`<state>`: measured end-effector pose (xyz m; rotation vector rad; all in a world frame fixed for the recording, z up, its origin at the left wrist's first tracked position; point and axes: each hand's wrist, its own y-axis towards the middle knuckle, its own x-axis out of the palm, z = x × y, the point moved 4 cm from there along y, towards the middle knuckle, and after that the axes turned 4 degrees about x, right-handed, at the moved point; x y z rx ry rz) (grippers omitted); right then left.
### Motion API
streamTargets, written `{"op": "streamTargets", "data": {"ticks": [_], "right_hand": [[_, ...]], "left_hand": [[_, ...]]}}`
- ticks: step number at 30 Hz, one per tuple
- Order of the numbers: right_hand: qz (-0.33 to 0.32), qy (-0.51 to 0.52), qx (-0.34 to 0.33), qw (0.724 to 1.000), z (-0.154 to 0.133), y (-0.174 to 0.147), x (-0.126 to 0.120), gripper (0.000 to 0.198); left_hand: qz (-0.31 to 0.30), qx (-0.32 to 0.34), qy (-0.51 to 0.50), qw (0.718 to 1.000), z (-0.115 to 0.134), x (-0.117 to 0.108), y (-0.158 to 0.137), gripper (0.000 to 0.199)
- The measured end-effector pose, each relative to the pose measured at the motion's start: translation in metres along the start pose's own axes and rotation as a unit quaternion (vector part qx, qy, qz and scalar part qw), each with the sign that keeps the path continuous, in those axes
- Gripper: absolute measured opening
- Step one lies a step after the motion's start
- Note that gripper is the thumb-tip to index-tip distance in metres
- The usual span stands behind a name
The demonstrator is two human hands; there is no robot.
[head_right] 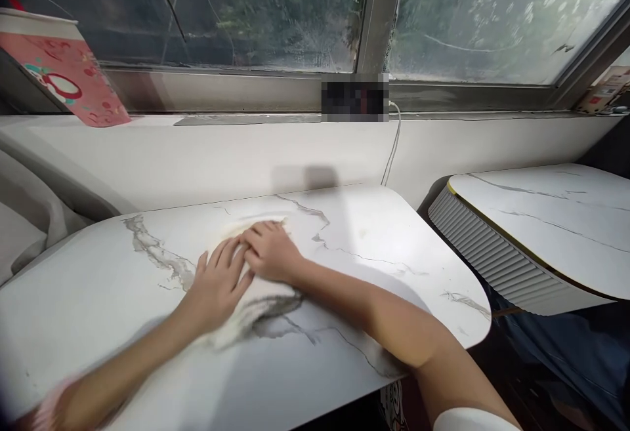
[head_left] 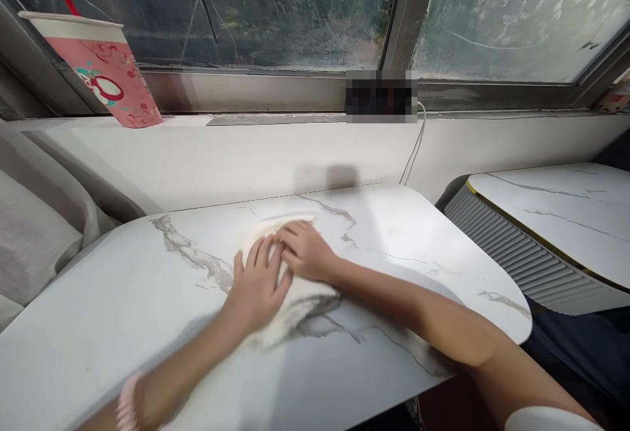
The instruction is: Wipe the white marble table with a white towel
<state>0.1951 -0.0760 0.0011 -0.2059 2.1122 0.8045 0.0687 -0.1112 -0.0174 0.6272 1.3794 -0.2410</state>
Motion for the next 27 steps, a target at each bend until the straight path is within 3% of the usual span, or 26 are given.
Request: {"op": "streamTargets", "data": {"ticks": [5, 10, 19, 27], "right_hand": [[0.021, -0.022, 0.103, 0.994, 0.069, 0.048, -0.007, 0.016], [0.033, -0.037, 0.159, 0.986, 0.099, 0.069, -0.018, 0.017], [0.057, -0.004, 0.155, 0.986, 0.094, 0.047, -0.025, 0.02], [0.055, -0.009, 0.135, 0.989, 0.066, -0.015, -0.051, 0.021]], "left_hand": [[-0.052, 0.037, -0.042, 0.997, -0.023, 0.012, 0.095, 0.053], [-0.066, 0.034, -0.051, 0.996, -0.028, 0.021, 0.137, 0.053], [-0.056, 0.016, -0.027, 0.998, -0.006, 0.019, 0.121, 0.05], [-0.055, 0.023, -0.059, 0.997, 0.053, 0.002, 0.075, 0.053]]}}
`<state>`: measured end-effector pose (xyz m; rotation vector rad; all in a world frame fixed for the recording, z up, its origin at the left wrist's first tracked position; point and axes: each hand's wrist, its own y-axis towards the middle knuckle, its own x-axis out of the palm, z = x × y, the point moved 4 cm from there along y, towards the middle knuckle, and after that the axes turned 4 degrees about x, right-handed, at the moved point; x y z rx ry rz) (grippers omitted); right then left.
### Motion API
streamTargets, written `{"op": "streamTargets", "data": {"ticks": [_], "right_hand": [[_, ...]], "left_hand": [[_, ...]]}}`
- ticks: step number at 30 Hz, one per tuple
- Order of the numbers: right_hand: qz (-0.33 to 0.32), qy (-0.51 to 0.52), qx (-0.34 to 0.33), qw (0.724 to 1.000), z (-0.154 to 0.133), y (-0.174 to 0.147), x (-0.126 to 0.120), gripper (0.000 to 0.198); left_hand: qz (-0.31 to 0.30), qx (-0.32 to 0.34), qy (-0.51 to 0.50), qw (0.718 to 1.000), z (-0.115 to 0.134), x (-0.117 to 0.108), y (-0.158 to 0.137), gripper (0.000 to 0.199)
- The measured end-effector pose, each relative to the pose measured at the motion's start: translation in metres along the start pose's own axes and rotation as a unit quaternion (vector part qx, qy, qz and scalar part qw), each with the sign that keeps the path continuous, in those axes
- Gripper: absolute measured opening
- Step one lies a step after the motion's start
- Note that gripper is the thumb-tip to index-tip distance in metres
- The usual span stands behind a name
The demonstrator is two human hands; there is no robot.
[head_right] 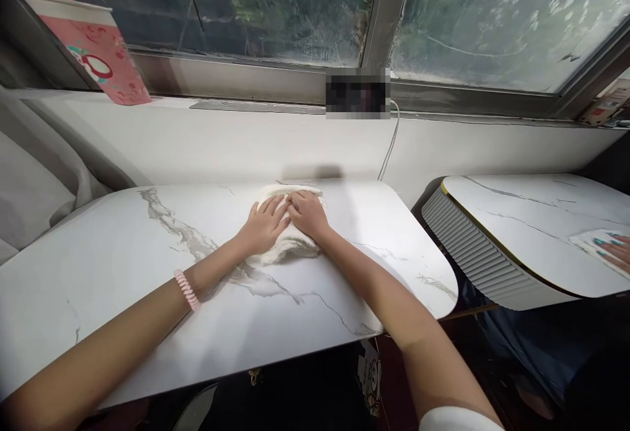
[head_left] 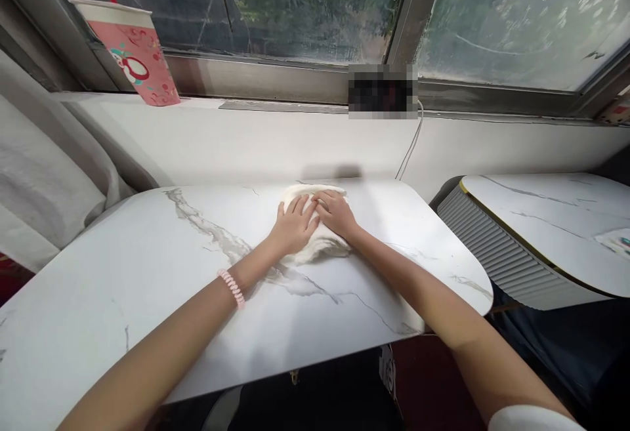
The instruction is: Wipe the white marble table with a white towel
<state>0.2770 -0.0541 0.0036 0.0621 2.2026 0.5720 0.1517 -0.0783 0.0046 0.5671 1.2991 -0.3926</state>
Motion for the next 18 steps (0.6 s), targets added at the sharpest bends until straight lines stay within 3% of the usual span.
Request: {"op": "streamTargets", "data": {"ticks": [6, 11, 14, 18], "right_hand": [[-0.047, 0.017, -0.072, 0.996, -0.016, -0.073, -0.039, 0.027], [-0.116, -0.017, -0.152, 0.981, -0.025, -0.135, -0.076, 0.035], [-0.128, -0.027, -0.134, 0.982, -0.019, -0.155, -0.097, 0.039], [-0.137, -0.037, -0.101, 0.985, -0.002, -0.152, -0.109, 0.036]], "left_hand": [[0.012, -0.029, -0.011, 0.999, 0.067, 0.007, -0.054, 0.055], [0.032, 0.059, -0.022, 0.997, 0.124, 0.016, -0.089, 0.061], [0.047, 0.103, -0.04, 0.993, 0.146, 0.02, -0.093, 0.063], [0.024, 0.119, -0.058, 0.991, 0.158, 0.025, -0.074, 0.066]]}}
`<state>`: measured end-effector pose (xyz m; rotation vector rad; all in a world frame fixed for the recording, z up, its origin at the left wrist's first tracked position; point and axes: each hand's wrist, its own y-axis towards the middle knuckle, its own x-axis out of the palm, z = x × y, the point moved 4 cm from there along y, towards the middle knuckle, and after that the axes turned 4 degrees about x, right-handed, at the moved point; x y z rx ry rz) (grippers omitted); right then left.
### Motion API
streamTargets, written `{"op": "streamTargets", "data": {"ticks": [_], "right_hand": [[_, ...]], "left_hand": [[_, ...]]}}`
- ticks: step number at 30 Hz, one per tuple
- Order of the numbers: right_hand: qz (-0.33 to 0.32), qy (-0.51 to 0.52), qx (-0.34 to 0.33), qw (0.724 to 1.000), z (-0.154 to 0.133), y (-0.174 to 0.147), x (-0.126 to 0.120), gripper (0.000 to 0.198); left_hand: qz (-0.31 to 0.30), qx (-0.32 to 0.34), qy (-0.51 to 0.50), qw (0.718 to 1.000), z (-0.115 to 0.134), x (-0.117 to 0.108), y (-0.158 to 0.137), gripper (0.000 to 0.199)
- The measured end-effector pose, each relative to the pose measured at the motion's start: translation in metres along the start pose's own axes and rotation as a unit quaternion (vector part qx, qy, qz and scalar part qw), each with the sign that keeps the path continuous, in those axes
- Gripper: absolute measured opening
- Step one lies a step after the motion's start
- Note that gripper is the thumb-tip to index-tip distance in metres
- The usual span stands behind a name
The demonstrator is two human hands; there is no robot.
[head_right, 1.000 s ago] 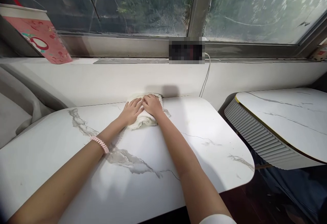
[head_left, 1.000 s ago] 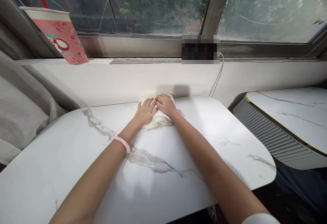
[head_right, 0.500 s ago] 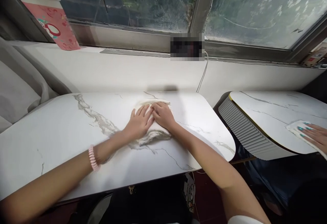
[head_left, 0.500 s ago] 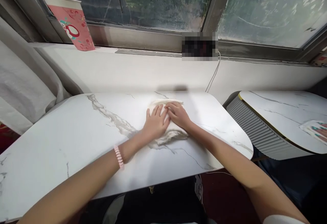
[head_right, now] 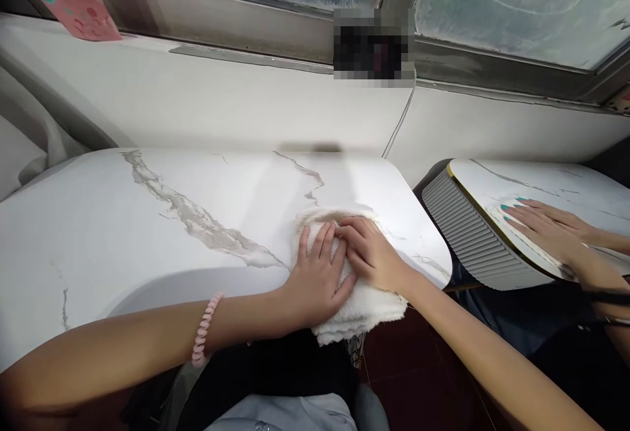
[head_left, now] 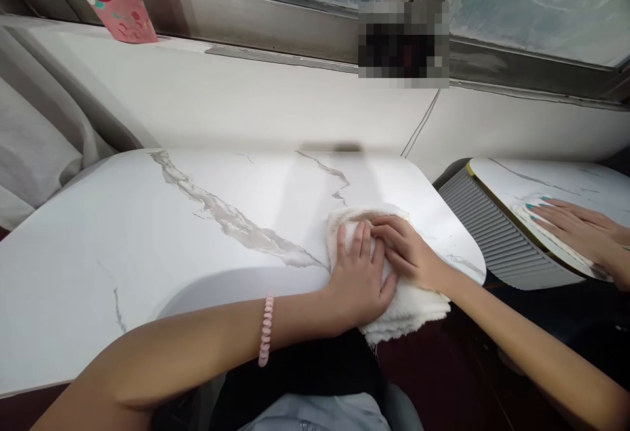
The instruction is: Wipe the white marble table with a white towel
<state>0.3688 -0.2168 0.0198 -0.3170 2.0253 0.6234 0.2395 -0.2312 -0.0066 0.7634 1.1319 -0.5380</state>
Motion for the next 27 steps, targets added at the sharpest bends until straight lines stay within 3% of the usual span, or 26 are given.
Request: {"op": "streamTargets", "data": {"ticks": [7, 18, 27], "right_hand": [[0.034, -0.01, 0.024, 0.999, 0.052, 0.036, -0.005, 0.029], [0.103, -0.023, 0.076, 0.992, 0.151, 0.15, 0.0, 0.029], [0.146, 0.017, 0.104, 0.984, 0.181, 0.172, -0.002, 0.025]], "left_hand": [[-0.01, -0.032, -0.027, 0.999, -0.027, 0.009, 0.056, 0.063], [0.021, -0.099, -0.053, 0.993, -0.131, 0.01, 0.162, 0.052], [0.04, -0.104, -0.024, 0.994, -0.148, 0.014, 0.187, 0.05]]}}
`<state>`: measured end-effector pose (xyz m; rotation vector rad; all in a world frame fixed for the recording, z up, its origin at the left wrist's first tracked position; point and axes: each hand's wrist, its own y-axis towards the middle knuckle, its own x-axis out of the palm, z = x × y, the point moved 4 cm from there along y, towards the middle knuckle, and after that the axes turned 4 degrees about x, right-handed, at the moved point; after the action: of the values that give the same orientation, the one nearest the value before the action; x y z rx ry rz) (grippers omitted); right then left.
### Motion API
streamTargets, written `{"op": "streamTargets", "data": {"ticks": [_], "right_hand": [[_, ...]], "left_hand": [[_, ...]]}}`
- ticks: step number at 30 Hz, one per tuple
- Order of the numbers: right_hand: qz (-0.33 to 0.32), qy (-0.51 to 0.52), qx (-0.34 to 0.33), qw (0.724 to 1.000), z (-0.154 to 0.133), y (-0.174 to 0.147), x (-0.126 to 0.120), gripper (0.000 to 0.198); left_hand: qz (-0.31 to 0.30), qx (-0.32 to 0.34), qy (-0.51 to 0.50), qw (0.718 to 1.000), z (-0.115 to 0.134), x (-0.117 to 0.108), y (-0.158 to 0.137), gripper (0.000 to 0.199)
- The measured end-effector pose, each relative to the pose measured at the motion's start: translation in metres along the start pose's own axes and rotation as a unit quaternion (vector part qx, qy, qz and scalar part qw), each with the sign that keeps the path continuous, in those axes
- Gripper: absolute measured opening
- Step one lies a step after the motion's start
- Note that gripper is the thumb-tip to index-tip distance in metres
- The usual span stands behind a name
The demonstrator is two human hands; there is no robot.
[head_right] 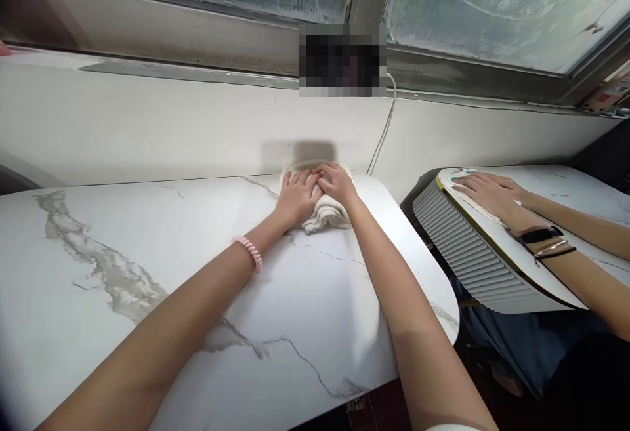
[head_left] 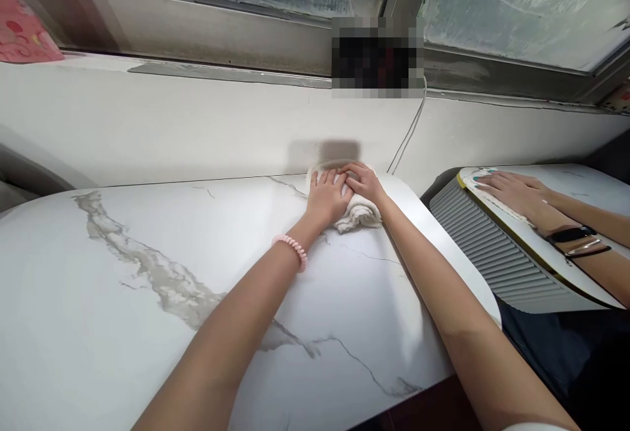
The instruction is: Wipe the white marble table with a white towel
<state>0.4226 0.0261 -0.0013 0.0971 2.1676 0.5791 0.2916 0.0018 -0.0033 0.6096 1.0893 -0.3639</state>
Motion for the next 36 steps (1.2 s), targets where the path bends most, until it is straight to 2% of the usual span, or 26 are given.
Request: {"op": "streamTargets", "data": {"ticks": [6, 11, 15, 22, 25, 30, 36], "right_hand": [[-0.001, 0.003, -0.006, 1.0, -0.007, -0.013, -0.003, 0.029], [-0.015, 0.009, -0.025, 1.0, -0.027, -0.047, -0.013, 0.027], [-0.03, 0.021, -0.05, 0.998, -0.047, -0.089, -0.028, 0.028], [-0.059, 0.041, -0.068, 0.995, -0.068, -0.164, -0.065, 0.027], [-0.075, 0.054, -0.049, 0.994, -0.069, -0.188, -0.08, 0.027], [-0.091, 0.058, -0.022, 0.994, -0.065, -0.203, -0.096, 0.025], [-0.08, 0.057, -0.013, 0.995, -0.044, -0.191, -0.106, 0.024]], "left_hand": [[0.001, -0.009, 0.013, 1.0, 0.009, -0.001, -0.015, 0.051], [-0.006, -0.013, 0.019, 1.0, 0.031, -0.003, -0.046, 0.053], [-0.019, -0.011, 0.038, 0.999, 0.065, -0.005, -0.081, 0.055], [-0.107, 0.016, 0.094, 0.99, 0.134, -0.009, -0.133, 0.061], [-0.094, 0.047, 0.11, 0.988, 0.156, -0.01, -0.147, 0.061], [-0.075, 0.068, 0.14, 0.985, 0.179, -0.005, -0.151, 0.06], [-0.047, 0.068, 0.115, 0.99, 0.185, 0.008, -0.129, 0.061]]}}
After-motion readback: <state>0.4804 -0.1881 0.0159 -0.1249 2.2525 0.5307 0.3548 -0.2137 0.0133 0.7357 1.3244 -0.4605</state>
